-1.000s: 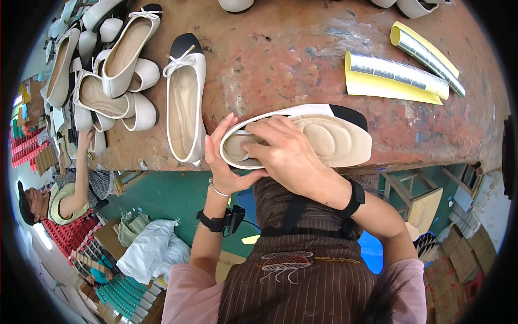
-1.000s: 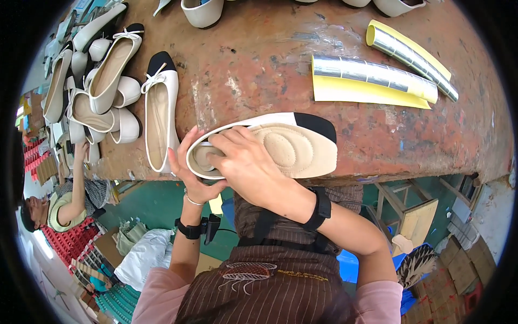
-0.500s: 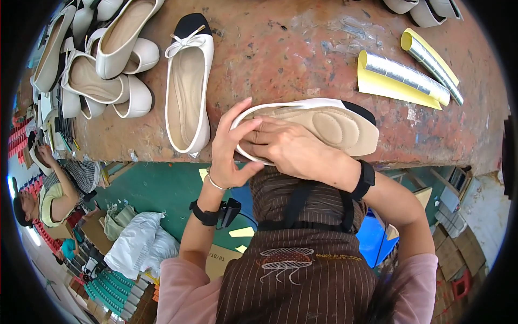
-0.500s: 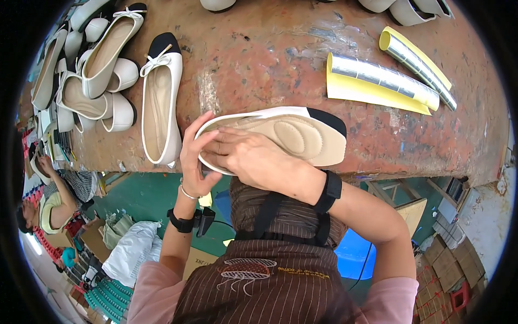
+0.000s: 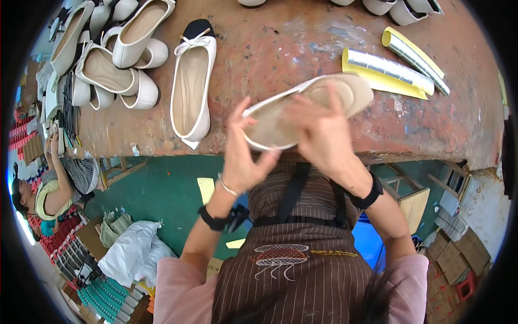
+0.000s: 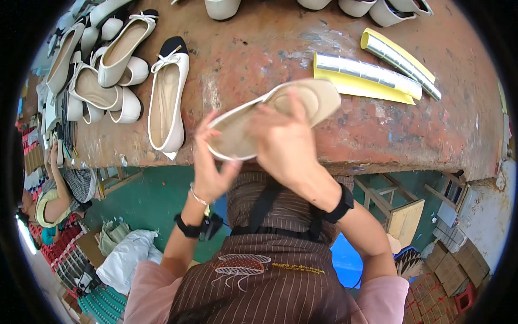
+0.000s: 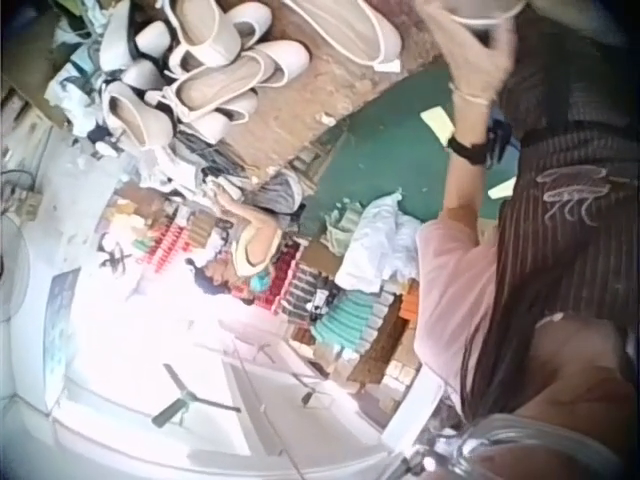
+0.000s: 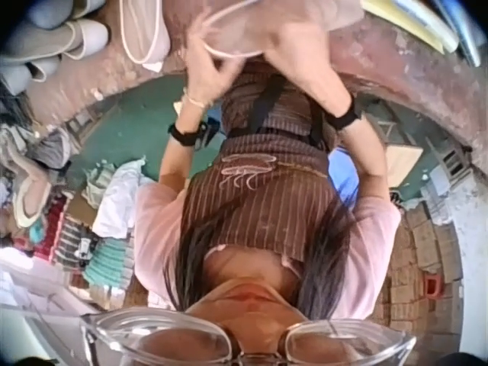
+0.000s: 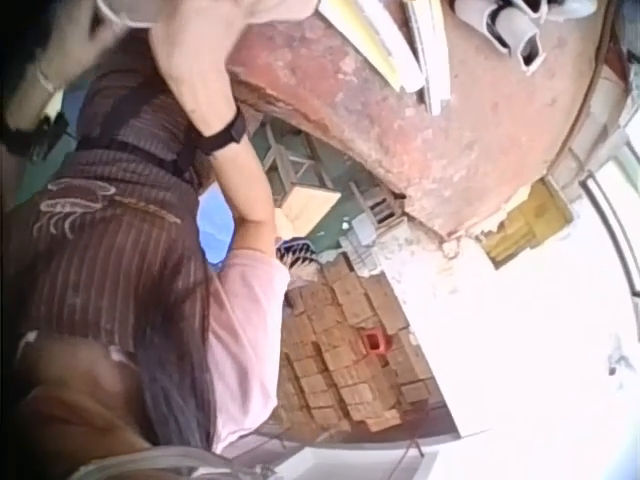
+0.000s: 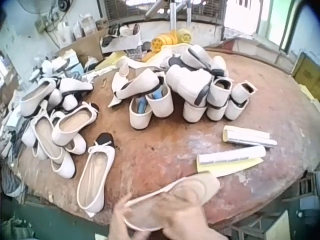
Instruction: Applying labels to shoe interiors and inserting cushioned insoles.
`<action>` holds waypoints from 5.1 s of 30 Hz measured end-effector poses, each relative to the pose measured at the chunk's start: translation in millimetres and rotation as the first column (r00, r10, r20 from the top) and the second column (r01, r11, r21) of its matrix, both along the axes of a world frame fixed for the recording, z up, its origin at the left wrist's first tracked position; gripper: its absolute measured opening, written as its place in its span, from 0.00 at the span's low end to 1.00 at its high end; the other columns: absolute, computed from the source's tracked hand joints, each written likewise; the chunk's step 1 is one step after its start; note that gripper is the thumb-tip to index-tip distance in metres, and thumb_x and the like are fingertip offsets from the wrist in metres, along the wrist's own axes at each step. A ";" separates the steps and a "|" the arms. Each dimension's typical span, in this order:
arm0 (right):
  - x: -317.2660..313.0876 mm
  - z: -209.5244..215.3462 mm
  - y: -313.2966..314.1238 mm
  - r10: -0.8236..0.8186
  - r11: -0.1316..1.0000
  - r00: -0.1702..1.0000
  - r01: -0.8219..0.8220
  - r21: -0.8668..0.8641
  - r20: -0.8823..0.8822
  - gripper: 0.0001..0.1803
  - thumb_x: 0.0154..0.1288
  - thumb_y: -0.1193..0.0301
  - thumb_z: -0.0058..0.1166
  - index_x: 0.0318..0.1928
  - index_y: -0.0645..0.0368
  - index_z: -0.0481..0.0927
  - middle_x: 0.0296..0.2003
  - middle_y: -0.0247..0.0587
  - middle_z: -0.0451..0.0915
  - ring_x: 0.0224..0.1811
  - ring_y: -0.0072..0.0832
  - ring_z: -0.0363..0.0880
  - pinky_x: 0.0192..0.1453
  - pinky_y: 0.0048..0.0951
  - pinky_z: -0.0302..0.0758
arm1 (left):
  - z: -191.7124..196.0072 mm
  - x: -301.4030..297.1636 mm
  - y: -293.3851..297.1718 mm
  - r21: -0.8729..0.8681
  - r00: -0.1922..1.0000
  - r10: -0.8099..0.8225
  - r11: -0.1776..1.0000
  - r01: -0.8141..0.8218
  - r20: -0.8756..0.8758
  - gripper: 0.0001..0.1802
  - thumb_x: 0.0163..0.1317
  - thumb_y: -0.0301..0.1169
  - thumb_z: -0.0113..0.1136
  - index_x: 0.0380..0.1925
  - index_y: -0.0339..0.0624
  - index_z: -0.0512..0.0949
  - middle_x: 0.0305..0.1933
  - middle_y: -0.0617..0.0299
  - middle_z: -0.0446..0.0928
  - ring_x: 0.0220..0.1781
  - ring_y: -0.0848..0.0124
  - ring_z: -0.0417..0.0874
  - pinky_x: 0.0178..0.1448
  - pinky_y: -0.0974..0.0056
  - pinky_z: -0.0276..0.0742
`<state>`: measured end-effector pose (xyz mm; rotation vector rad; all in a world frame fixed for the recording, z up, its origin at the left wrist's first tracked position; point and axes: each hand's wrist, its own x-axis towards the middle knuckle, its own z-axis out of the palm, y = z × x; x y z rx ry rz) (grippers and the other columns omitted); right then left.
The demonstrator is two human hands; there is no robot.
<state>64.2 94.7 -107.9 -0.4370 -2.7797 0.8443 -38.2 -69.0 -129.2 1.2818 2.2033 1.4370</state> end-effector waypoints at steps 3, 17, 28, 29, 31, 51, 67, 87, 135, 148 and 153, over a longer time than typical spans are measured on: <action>-5.1 6.8 33.7 -0.438 0.733 0.867 0.498 0.464 -0.239 0.19 0.56 0.76 0.60 0.50 0.59 0.83 0.49 0.48 0.82 0.54 0.41 0.81 0.68 0.52 0.67 | 16.5 46.0 11.9 -0.234 0.991 -0.103 0.969 0.080 -0.086 0.36 0.49 0.26 0.71 0.59 0.33 0.68 0.75 0.36 0.55 0.58 0.45 0.74 0.62 0.51 0.73; 37.1 -6.8 0.5 -0.247 0.964 0.969 0.247 0.103 -0.015 0.16 0.55 0.82 0.53 0.46 0.67 0.78 0.56 0.59 0.77 0.63 0.54 0.74 0.77 0.59 0.53 | 29.1 73.3 48.2 -0.627 0.849 -0.444 0.757 0.186 -0.285 0.25 0.45 0.35 0.71 0.43 0.32 0.83 0.60 0.47 0.76 0.42 0.58 0.81 0.35 0.62 0.84; 7.4 12.3 19.1 -0.236 0.928 0.937 0.139 0.347 0.256 0.30 0.61 0.75 0.46 0.62 0.80 0.66 0.59 0.69 0.73 0.66 0.56 0.70 0.76 0.65 0.46 | 29.5 71.3 49.3 -0.677 0.823 -0.499 0.707 0.204 -0.273 0.31 0.47 0.40 0.73 0.51 0.37 0.82 0.68 0.50 0.71 0.43 0.62 0.80 0.37 0.64 0.84; 1.3 9.9 27.2 -0.253 0.940 0.924 0.163 0.301 0.287 0.27 0.61 0.75 0.46 0.59 0.78 0.69 0.55 0.66 0.75 0.62 0.54 0.73 0.76 0.64 0.46 | 29.6 71.1 49.1 -0.659 0.832 -0.480 0.726 0.197 -0.280 0.29 0.47 0.40 0.72 0.50 0.37 0.82 0.68 0.50 0.72 0.43 0.62 0.80 0.37 0.64 0.84; -10.3 11.9 42.2 -0.239 0.967 0.810 0.148 0.207 0.535 0.20 0.61 0.75 0.45 0.52 0.73 0.74 0.46 0.58 0.78 0.52 0.48 0.78 0.76 0.61 0.48 | 29.2 70.3 48.8 -0.592 0.863 -0.427 0.781 0.201 -0.270 0.25 0.47 0.38 0.72 0.45 0.36 0.84 0.64 0.50 0.75 0.42 0.61 0.80 0.36 0.63 0.84; 1.2 -6.3 66.0 0.030 0.953 0.996 -0.054 0.298 0.083 0.17 0.61 0.71 0.50 0.47 0.66 0.82 0.37 0.53 0.83 0.48 0.41 0.83 0.73 0.76 0.41 | 49.7 49.6 44.0 -0.425 0.893 -0.399 0.860 0.284 -0.210 0.13 0.49 0.34 0.71 0.35 0.45 0.88 0.60 0.64 0.80 0.38 0.63 0.81 0.40 0.65 0.81; 103.7 -7.8 198.4 -0.492 0.800 0.842 0.537 0.267 -0.220 0.14 0.56 0.67 0.68 0.43 0.55 0.87 0.41 0.40 0.84 0.50 0.40 0.80 0.64 0.47 0.69 | 85.7 -98.6 -41.2 -0.782 0.923 -0.186 0.601 -0.164 -0.336 0.13 0.55 0.33 0.69 0.32 0.32 0.83 0.47 0.49 0.77 0.55 0.49 0.74 0.61 0.47 0.67; 118.9 103.9 97.2 -0.216 0.963 0.976 0.216 -0.161 0.017 0.09 0.66 0.71 0.57 0.32 0.65 0.81 0.25 0.52 0.78 0.30 0.49 0.79 0.36 0.41 0.74 | 111.6 -7.4 122.0 -0.189 0.781 -0.378 0.926 0.328 -0.497 0.10 0.53 0.29 0.68 0.37 0.47 0.84 0.36 0.65 0.82 0.46 0.65 0.81 0.66 0.46 0.67; 97.8 104.1 47.6 -0.202 0.977 0.960 0.183 -0.108 -0.195 0.05 0.50 0.79 0.68 0.31 0.62 0.86 0.28 0.45 0.85 0.33 0.40 0.85 0.42 0.34 0.80 | 116.2 21.6 70.7 -0.316 0.826 -0.340 0.804 0.503 0.450 0.13 0.68 0.34 0.61 0.35 0.33 0.81 0.23 0.62 0.75 0.25 0.78 0.71 0.30 0.68 0.67; 98.0 105.1 47.0 -0.159 0.966 0.984 0.138 -0.220 -0.081 0.06 0.52 0.78 0.68 0.33 0.62 0.86 0.28 0.42 0.84 0.31 0.36 0.83 0.35 0.32 0.77 | 117.7 20.0 65.0 -0.322 0.884 -0.408 0.826 0.464 0.229 0.11 0.67 0.34 0.61 0.33 0.36 0.83 0.20 0.56 0.72 0.20 0.71 0.70 0.28 0.65 0.66; 96.0 96.2 44.1 -0.021 0.935 0.940 0.139 0.325 -0.342 0.14 0.48 0.74 0.68 0.39 0.58 0.88 0.36 0.38 0.82 0.40 0.36 0.82 0.40 0.36 0.80 | 110.8 13.7 66.5 -0.233 0.727 -0.318 0.804 0.546 0.608 0.11 0.71 0.30 0.58 0.36 0.31 0.82 0.26 0.69 0.74 0.29 0.84 0.68 0.32 0.72 0.65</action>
